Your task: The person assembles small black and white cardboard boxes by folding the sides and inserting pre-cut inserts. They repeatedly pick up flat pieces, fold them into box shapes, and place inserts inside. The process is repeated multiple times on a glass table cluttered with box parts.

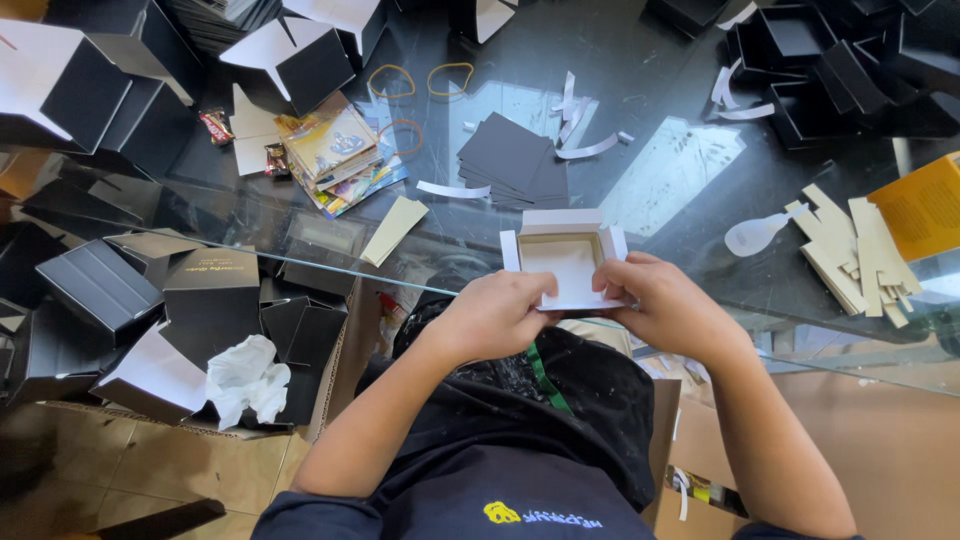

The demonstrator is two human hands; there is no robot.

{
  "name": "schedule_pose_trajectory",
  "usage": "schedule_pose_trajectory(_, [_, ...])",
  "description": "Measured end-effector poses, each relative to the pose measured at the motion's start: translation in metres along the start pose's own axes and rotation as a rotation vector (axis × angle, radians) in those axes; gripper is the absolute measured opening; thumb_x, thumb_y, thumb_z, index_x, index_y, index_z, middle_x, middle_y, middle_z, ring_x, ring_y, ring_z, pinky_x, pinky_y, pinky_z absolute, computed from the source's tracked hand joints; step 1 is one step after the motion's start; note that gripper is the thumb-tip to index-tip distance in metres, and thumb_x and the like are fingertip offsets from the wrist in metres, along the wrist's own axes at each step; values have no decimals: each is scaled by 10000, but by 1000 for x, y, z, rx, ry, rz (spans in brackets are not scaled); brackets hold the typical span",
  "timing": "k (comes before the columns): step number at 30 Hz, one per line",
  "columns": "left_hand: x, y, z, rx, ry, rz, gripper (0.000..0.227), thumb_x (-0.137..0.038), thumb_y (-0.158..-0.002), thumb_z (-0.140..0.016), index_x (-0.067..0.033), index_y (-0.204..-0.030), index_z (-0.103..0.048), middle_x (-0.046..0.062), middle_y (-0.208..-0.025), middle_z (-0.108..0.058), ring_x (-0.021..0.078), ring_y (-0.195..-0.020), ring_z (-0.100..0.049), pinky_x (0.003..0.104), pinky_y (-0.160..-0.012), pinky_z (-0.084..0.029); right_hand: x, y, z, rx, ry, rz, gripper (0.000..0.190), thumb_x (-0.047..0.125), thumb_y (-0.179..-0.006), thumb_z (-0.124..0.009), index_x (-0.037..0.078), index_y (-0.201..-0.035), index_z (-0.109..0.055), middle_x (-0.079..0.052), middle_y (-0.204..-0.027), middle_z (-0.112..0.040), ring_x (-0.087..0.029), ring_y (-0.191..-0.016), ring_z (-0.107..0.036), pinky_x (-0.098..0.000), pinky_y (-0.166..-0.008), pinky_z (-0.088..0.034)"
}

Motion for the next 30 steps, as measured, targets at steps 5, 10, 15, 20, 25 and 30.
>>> schedule_pose_trajectory(5, [8, -3, 0, 10, 17, 34, 249, -219, -969, -510, -113, -1191, -544, 242, -911, -707, 536, -919, -671, 597, -753, -540, -12, 3, 2, -53, -68, -73, 55, 145, -901, -715, 128, -939, -680, -66, -722, -698, -290, -757, -648, -399, -752, -546])
schedule_pose_trajectory(10, [15, -6, -9, 14, -23, 62, 238, -164, -968, -466, -125, -1186, -550, 234, -899, -725, 515, -881, -698, 564, -736, -555, -22, 4, -5, -103, -12, -91, 41, 150, -961, -657, 152, -995, -679, -56, -711, -703, -302, -781, -678, -399, -764, -565])
schedule_pose_trajectory(15, [22, -6, -17, -55, -105, 47, 258, -175, -933, -435, -175, -1155, -567, 172, -909, -719, 477, -847, -706, 539, -731, -570, -11, 8, -3, -258, 163, 10, 145, 142, -941, -681, 197, -1075, -688, -22, -697, -701, -244, -734, -651, -354, -726, -571])
schedule_pose_trajectory(20, [22, -7, -23, -152, -176, 22, 221, -164, -919, -455, -162, -1107, -573, 144, -970, -666, 455, -828, -703, 503, -719, -580, -13, 22, -10, -445, 294, 112, 204, 225, -881, -760, 230, -1070, -683, -1, -1121, -652, -266, -838, -677, -403, -715, -568])
schedule_pose_trajectory(25, [16, -3, -19, -219, -219, 19, 248, -126, -903, -420, -169, -1133, -504, 114, -1001, -631, 444, -818, -695, 488, -704, -561, 31, 28, -6, -417, 303, 311, 91, 201, -893, -743, 210, -980, -715, -14, -961, -674, -263, -755, -597, -355, -723, -541])
schedule_pose_trajectory(30, [-48, 30, 7, -651, -741, -156, 97, -109, -816, -665, -175, -875, -626, 91, -1176, -545, 289, -1037, -445, 388, -784, -323, 25, 28, -11, -414, 323, 345, 37, 195, -914, -726, 190, -948, -713, -4, -903, -691, -266, -752, -579, -334, -728, -516])
Point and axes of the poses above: each hand's wrist, its own y-axis away from the middle knuckle, its own z-axis out of the back of the hand, x = y × z, the point moved 10 cm from there along -y, towards the middle knuckle
